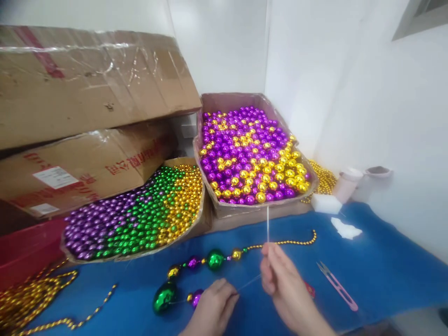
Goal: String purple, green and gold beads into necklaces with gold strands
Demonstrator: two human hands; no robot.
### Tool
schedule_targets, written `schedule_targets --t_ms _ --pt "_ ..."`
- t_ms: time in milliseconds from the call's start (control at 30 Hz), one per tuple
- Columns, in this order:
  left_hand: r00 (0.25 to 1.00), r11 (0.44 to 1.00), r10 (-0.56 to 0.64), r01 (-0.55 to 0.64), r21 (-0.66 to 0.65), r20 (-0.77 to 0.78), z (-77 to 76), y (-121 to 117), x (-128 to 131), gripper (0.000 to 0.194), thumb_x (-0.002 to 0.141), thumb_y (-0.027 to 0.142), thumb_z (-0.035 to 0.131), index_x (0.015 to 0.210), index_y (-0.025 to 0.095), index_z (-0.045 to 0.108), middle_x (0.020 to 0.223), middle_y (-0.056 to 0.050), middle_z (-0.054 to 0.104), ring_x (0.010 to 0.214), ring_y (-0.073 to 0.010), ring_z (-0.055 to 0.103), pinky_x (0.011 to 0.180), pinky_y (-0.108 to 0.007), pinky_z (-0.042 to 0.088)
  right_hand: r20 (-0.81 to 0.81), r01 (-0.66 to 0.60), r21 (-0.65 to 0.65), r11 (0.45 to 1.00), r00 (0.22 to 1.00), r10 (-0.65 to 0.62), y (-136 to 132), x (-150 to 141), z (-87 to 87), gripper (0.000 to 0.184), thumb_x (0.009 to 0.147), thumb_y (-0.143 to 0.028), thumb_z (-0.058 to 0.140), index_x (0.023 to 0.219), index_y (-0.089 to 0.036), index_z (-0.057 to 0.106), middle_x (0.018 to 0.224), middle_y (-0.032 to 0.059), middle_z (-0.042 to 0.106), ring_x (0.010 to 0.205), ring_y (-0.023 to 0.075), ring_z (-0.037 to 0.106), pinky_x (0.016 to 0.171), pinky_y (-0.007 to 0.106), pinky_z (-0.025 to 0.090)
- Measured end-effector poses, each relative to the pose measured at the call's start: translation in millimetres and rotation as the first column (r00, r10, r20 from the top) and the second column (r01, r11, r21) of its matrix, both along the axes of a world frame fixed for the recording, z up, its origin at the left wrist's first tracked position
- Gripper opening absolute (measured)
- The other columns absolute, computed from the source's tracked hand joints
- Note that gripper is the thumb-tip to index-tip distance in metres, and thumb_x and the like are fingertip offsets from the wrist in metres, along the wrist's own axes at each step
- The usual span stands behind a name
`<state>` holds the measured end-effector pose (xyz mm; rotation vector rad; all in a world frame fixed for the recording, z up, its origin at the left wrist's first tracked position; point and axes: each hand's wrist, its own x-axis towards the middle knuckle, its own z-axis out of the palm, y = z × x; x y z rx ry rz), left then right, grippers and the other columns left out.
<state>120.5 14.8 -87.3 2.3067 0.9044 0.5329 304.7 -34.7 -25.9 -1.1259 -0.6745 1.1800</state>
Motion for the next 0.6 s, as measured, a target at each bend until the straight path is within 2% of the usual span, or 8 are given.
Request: schedule_targets --t_ms 67,133,267,367,433,500,567,600 --pt "0.998 0.998 0.009 -0.005 0.069 -0.061 -6.8 2 -8 0.021 0.089 0.023 0.043 0.081 0.021 0.063 0.081 -0.011 0.065 0.075 -0.0258 0.059 0.067 -0.033 0.039 -0.182 0.092 0.021 0.996 0.979 -0.087 -4 22 10.6 0.023 0.089 -0.045 0.051 0.095 -0.023 0.051 0.057 -0.0106 0.025 0.045 0.0046 0.021 0.040 0.016 0.020" --pt "0.993 0.991 0.031 -0.016 0.133 -0.114 -12.8 4 -19 0.022 0.090 0.023 0.042 0.081 0.021 0.062 0.081 -0.012 0.064 0.075 -0.0269 0.057 0.068 -0.035 0.038 -0.259 0.208 0.041 0.977 0.947 -0.191 -7 46 15.0 0.019 0.087 -0.040 0.057 0.093 -0.022 0.055 0.056 -0.0107 0.021 0.044 0.0043 0.017 0.038 0.016 0.017" --pt "0.976 0.972 0.083 -0.034 0.232 -0.203 -18.9 13 -55 0.025 0.089 0.014 0.039 0.081 0.021 0.062 0.079 -0.011 0.063 0.074 -0.0264 0.054 0.067 -0.036 0.036 -0.253 0.411 0.038 0.911 0.886 -0.390 -13 92 13.8 0.016 0.084 -0.038 0.062 0.089 -0.023 0.059 0.053 -0.0106 0.020 0.042 0.0047 0.015 0.035 0.016 0.020" --pt "0.967 0.962 0.087 -0.019 0.271 -0.240 -17.9 26 -89 0.027 0.088 0.010 0.040 0.091 0.023 0.064 0.085 -0.009 0.064 0.079 -0.0258 0.054 0.075 -0.037 0.037 -0.240 0.531 0.051 0.846 0.829 -0.506 -16 110 14.0 0.012 0.082 -0.035 0.065 0.086 -0.025 0.060 0.052 -0.0101 0.022 0.042 0.0055 0.016 0.035 0.015 0.024" --pt "0.963 0.959 0.086 -0.010 0.285 -0.254 -14.6 36 -109 0.031 0.087 0.009 0.042 0.101 0.026 0.063 0.092 -0.009 0.065 0.086 -0.0259 0.055 0.085 -0.040 0.037 -0.226 0.536 0.063 0.842 0.829 -0.511 -17 109 15.4 0.011 0.082 -0.034 0.065 0.086 -0.025 0.060 0.052 -0.0099 0.022 0.043 0.0058 0.017 0.035 0.015 0.025" --pt "0.958 0.954 0.111 -0.028 0.298 -0.265 -7.2 42 -127 0.032 0.088 0.012 0.044 0.108 0.028 0.063 0.100 -0.009 0.066 0.095 -0.0280 0.056 0.093 -0.044 0.034 -0.200 0.491 0.059 0.869 0.859 -0.472 -16 99 16.7 0.013 0.083 -0.036 0.063 0.089 -0.025 0.061 0.053 -0.0096 0.021 0.043 0.0058 0.018 0.035 0.015 0.026" --pt "0.957 0.957 0.165 -0.097 0.274 -0.240 7.8 42 -148 0.032 0.085 0.022 0.055 0.114 0.031 0.062 0.112 -0.010 0.066 0.107 -0.0320 0.054 0.099 -0.048 0.031 -0.162 0.432 0.057 0.900 0.894 -0.418 -13 84 17.0 0.018 0.085 -0.040 0.059 0.093 -0.024 0.061 0.054 -0.0090 0.022 0.044 0.0058 0.020 0.036 0.015 0.027" --pt "0.959 0.957 0.217 -0.172 0.235 -0.183 18.9 38 -160 0.035 0.080 0.028 0.062 0.115 0.033 0.063 0.117 -0.009 0.065 0.111 -0.0334 0.053 0.101 -0.048 0.030 -0.145 0.399 0.057 0.915 0.910 -0.388 -11 76 16.6 0.020 0.086 -0.041 0.058 0.094 -0.024 0.061 0.054 -0.0086 0.023 0.045 0.0058 0.021 0.036 0.015 0.028"
